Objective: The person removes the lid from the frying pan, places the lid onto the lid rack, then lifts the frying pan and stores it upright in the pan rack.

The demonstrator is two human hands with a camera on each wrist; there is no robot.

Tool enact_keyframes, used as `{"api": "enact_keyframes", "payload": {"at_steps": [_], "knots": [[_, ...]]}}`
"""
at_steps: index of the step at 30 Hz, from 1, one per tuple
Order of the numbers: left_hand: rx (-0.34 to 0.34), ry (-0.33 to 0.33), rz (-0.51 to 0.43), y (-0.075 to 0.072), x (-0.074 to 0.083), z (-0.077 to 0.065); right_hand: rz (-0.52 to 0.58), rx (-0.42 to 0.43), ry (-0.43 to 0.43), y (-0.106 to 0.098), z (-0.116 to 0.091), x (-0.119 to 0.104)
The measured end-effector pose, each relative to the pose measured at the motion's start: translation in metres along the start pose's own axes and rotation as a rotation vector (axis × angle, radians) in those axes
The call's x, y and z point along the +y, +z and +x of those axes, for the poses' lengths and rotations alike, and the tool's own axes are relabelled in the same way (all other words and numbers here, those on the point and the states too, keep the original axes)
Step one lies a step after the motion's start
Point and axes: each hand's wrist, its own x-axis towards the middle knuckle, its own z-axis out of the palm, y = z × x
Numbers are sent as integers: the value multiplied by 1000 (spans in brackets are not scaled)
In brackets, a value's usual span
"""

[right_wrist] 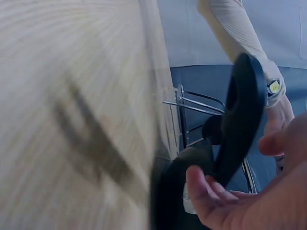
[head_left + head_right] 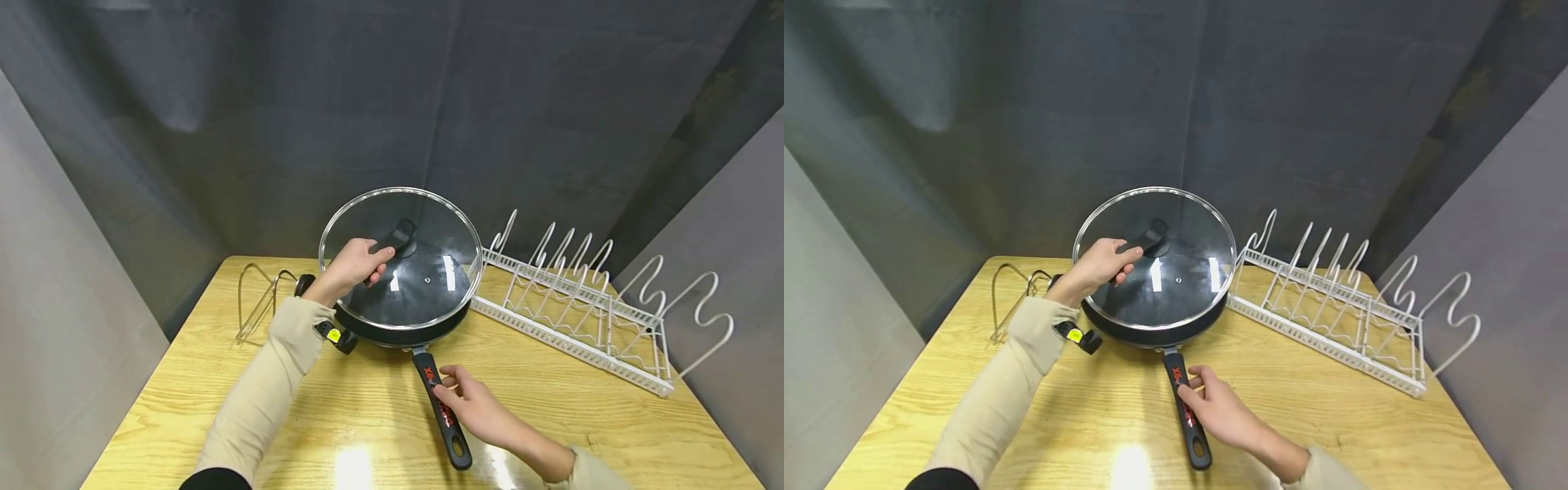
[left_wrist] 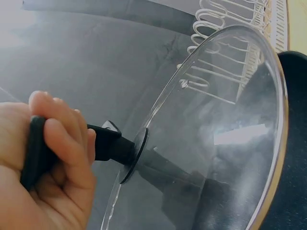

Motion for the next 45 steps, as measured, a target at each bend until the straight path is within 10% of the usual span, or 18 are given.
{"api": "enact_keyframes", "payload": {"at_steps": [10, 28, 45], "knots": [[140, 160, 165, -1, 16, -18, -152, 142, -101, -8, 13, -21], [312, 319, 411, -18, 23, -43, -209, 57, -188, -23, 39, -53], [536, 424, 288, -40, 20, -57, -272, -42, -207, -20, 70, -78]]}}
